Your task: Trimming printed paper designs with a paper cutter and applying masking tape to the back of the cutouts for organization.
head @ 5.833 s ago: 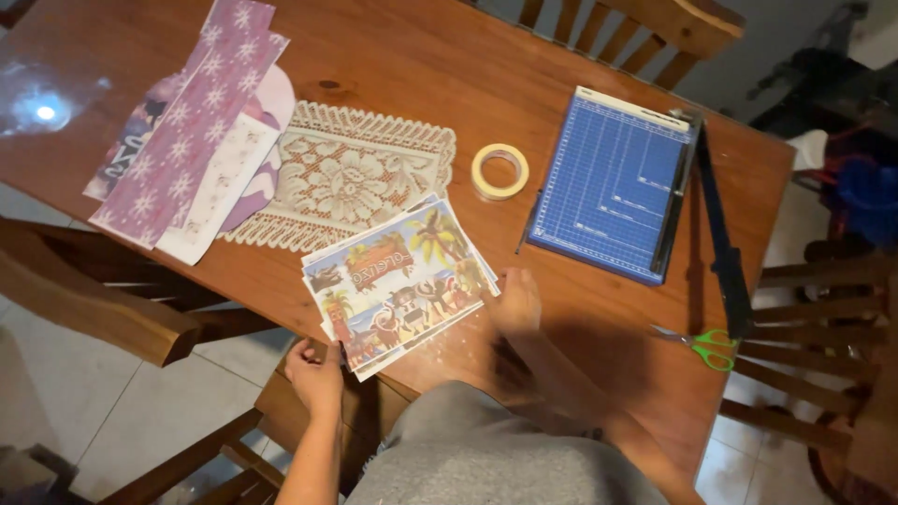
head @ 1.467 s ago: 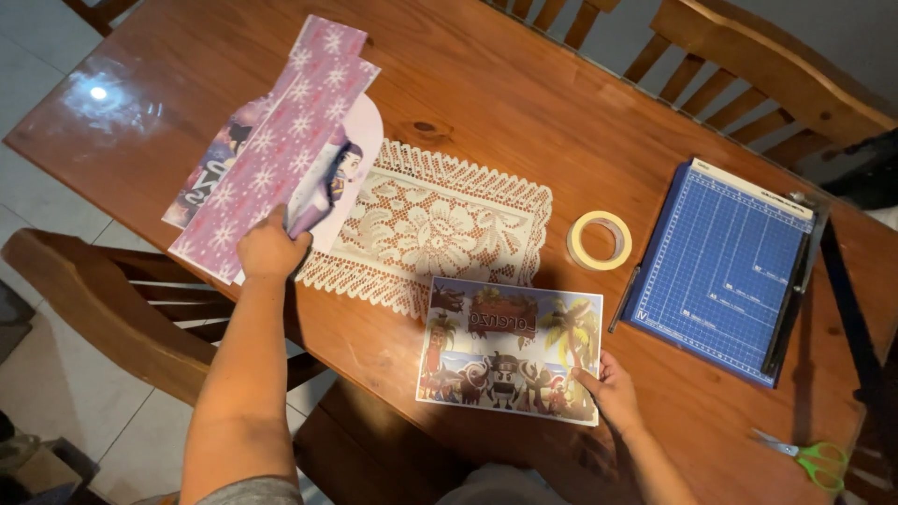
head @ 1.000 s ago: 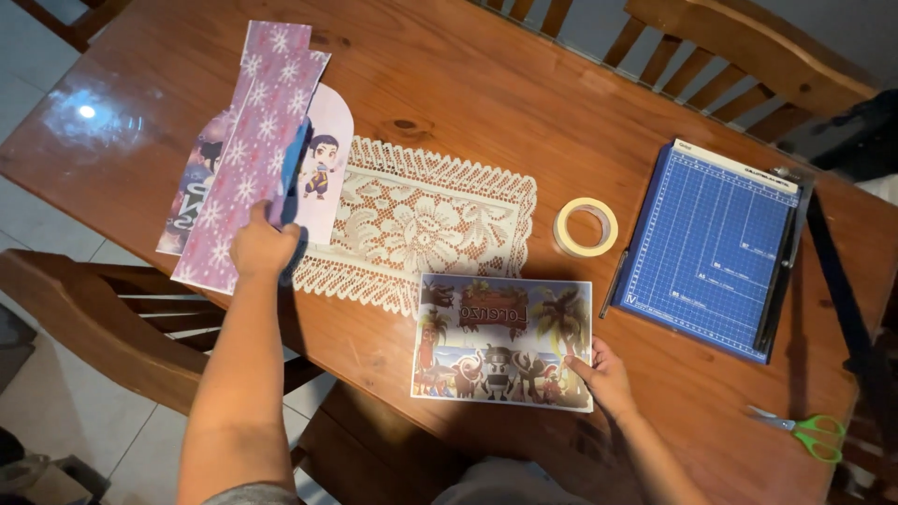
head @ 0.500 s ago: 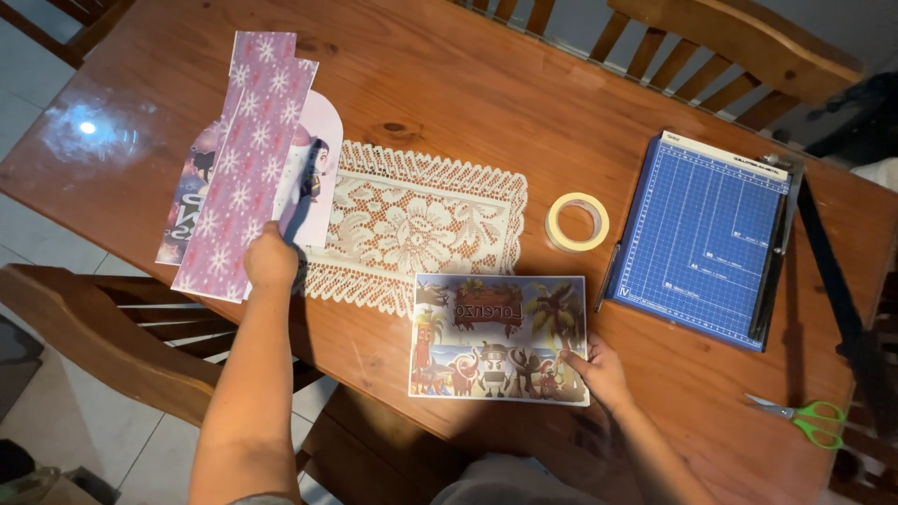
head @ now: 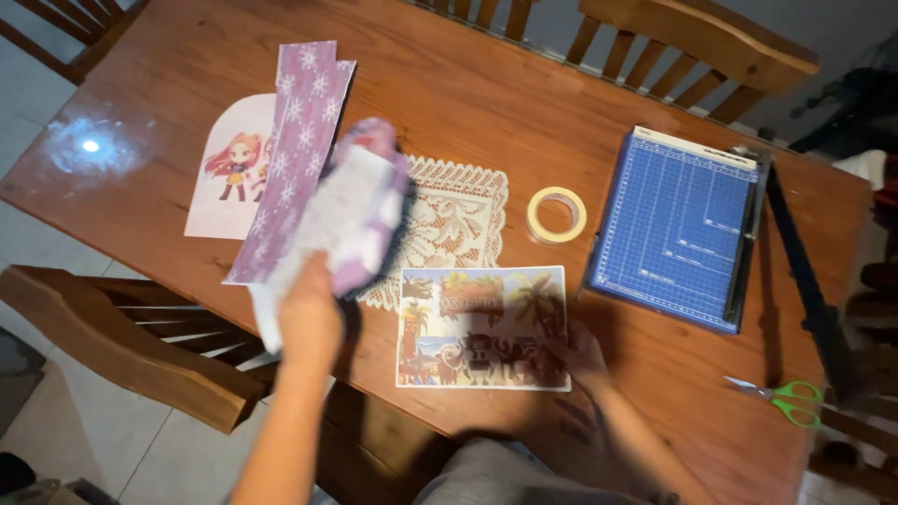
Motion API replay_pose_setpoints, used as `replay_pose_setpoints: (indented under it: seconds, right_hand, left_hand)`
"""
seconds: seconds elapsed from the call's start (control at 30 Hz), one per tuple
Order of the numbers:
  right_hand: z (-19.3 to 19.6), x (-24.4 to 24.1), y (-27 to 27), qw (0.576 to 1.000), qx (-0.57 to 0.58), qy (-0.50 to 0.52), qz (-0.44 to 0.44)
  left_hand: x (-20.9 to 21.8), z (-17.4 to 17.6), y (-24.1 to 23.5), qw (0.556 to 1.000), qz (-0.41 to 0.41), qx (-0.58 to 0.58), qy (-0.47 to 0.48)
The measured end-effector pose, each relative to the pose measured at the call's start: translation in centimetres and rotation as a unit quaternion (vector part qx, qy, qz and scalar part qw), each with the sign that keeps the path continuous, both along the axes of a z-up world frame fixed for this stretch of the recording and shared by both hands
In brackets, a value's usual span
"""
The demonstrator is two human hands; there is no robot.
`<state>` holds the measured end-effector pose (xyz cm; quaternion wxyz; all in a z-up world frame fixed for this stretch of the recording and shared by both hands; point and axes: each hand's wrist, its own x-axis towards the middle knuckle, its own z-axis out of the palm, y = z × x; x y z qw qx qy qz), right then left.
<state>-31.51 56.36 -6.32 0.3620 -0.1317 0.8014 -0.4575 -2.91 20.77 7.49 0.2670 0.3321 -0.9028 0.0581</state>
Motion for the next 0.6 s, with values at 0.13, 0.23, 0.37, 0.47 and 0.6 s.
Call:
replay_pose_setpoints:
  seconds: [0.13,0.23,0.37,0.47,0.6]
  right_hand:
    - [3.2,2.1,-1.3,0.998,-0.005,0.054,0.021]
    - [0.8,2.4,-0.7,0.992,-0.096,-0.034,-0.074]
    - [6.9,1.9,-2.0,0.957,-0.057,-0.208,-0.196]
    - [4.2,-0.1,-1.3,0.960,-0.015,-0.202,-0.194]
    - [5.5,-0.3,-1.1,0.938,-0.014,-0.248,-0.242]
  left_hand:
    - [-1.0,-6.1,11.1,0.996,-0.077,-0.041,0.021]
    - [-1.1,-9.3,17.8,0.983,-0.180,-0.023,0.030]
    - [0.2,-13.2,21.3,0.959,-0.279,0.037,-0.031]
    - [0.8,-13.1,21.8,0.953,-0.299,0.047,-0.031]
    - [2.3,-12.6,22.1,0.942,-0.321,0.081,-0.051]
